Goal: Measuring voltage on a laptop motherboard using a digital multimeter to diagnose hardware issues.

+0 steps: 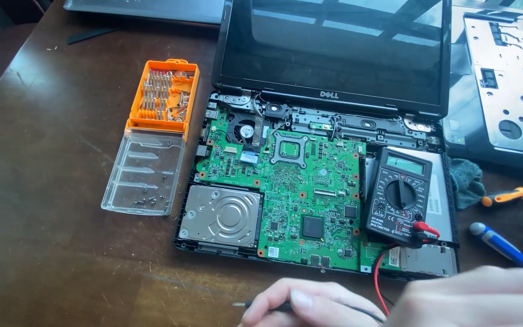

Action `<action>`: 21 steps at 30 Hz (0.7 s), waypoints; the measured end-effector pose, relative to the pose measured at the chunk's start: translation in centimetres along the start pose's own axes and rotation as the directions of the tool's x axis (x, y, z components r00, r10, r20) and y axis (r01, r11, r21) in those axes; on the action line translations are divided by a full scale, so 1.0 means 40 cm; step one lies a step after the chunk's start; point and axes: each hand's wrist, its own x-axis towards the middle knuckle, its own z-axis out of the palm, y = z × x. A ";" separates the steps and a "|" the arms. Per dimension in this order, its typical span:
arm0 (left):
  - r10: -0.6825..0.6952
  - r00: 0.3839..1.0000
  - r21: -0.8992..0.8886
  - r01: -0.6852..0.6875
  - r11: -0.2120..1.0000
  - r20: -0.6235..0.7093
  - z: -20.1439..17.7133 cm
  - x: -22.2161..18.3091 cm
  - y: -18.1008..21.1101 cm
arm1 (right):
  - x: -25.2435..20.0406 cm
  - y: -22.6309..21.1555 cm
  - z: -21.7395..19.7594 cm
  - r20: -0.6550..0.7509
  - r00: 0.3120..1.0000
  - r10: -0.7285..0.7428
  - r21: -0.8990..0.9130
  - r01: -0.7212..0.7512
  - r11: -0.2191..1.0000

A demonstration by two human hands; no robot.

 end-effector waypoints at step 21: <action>0.141 0.921 -0.344 -0.273 0.898 -0.363 -0.500 0.073 -0.540 | 0.109 0.013 -0.063 0.319 0.674 -0.666 -0.948 0.233 -0.219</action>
